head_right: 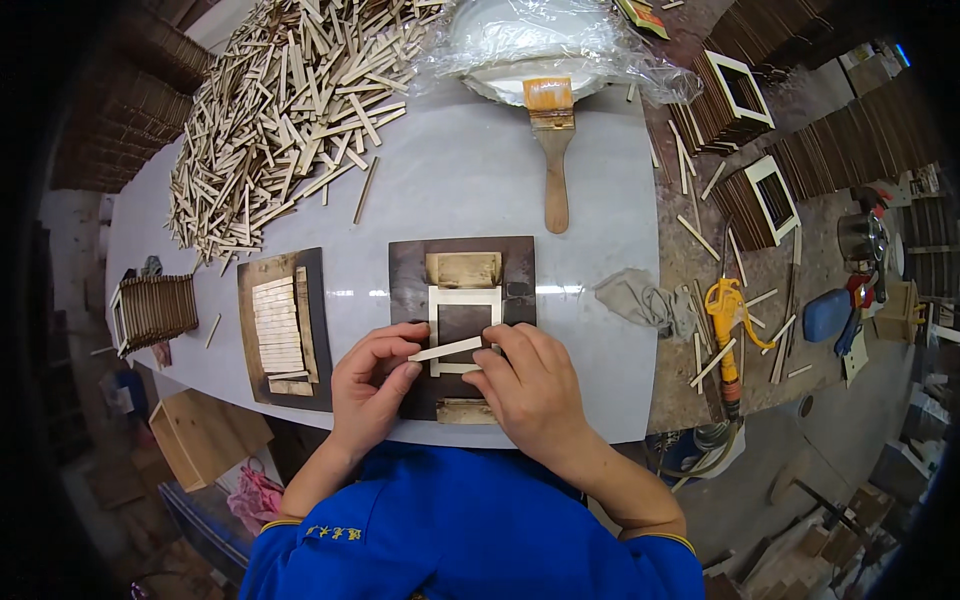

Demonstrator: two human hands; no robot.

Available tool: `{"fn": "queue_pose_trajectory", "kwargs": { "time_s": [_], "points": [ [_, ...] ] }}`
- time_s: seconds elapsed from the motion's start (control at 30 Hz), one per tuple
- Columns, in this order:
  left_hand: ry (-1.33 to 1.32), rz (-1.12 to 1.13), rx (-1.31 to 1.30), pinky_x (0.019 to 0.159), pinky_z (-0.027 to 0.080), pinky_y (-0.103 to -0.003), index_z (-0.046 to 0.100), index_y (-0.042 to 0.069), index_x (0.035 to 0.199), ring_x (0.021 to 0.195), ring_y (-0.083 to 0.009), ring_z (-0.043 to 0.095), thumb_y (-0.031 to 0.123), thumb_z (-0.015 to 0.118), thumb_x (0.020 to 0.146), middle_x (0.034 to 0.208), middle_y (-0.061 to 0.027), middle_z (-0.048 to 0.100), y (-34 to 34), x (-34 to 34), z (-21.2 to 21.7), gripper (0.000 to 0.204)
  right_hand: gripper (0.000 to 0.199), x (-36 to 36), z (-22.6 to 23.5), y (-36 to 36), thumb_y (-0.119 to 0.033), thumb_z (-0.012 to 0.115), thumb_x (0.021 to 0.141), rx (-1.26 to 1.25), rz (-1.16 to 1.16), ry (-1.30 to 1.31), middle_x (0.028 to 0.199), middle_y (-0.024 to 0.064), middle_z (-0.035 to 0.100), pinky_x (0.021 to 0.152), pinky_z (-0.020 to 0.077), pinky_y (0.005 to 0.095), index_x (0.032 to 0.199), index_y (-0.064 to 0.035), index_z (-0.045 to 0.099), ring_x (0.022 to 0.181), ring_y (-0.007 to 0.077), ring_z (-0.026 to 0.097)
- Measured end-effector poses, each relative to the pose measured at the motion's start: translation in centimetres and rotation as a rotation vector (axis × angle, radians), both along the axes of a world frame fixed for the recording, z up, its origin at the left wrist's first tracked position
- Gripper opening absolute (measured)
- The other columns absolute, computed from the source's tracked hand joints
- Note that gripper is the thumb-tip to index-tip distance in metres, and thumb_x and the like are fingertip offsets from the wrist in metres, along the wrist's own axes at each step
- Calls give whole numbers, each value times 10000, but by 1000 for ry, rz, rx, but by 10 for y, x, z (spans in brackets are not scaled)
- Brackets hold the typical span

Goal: Assembling wooden frames by manually placing wooden slats into a jig on a workstation.

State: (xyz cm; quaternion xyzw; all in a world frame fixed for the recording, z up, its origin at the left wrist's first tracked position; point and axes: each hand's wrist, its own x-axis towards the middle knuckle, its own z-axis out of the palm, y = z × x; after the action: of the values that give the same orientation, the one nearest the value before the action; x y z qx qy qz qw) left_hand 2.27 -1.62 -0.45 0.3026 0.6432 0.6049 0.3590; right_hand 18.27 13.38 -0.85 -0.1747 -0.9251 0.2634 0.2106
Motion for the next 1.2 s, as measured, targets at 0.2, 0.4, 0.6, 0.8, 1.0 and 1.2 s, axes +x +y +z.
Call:
{"fn": "queue_pose_trajectory", "kwargs": {
  "time_s": [0.2,0.4,0.6,0.8,1.0,1.2],
  "points": [
    [-15,10,2,1003,564,-292,690,-38,1163,1174,-229,682,-79,659,959,1368,-179,666,-1,1,-1,210,210,-2,-1,3,-125,795,865,-12,12,5,1260,100,652,995,491,405,1021,-34,688,1138,299,613],
    [-26,33,-5,932,572,-283,699,-27,1164,1097,-210,690,-74,660,963,1323,-160,683,0,-2,-4,210,267,-1,-2,5,-107,815,843,-69,21,0,1273,135,631,994,494,411,1047,-19,667,1126,321,611],
    [138,3,-75,806,560,-272,709,-13,1147,944,-179,680,-71,675,951,1226,-125,698,12,-18,-2,207,446,0,-9,1,-116,865,804,-103,-37,34,1382,192,535,1012,495,443,1162,-33,612,1200,369,555],
    [607,-58,-102,710,536,-284,718,4,1115,823,-191,654,-60,717,918,1138,-104,690,33,-28,1,207,648,1,-9,4,-168,896,802,-36,-69,42,1535,226,374,1116,437,513,1338,-79,542,1376,438,416],
    [766,-22,-68,676,522,-295,728,14,1083,793,-213,641,-49,748,893,1089,-97,675,36,-28,-3,201,739,-2,7,11,-188,884,802,75,-44,-89,1598,240,347,1223,336,536,1453,-92,547,1494,454,337],
    [743,-17,-92,671,520,-294,734,9,1071,795,-205,638,-57,745,894,1069,-90,664,39,-31,-2,190,778,-1,6,14,-235,886,806,58,-35,-128,1629,242,324,1235,311,539,1494,-137,538,1521,461,292]
  ]
}}
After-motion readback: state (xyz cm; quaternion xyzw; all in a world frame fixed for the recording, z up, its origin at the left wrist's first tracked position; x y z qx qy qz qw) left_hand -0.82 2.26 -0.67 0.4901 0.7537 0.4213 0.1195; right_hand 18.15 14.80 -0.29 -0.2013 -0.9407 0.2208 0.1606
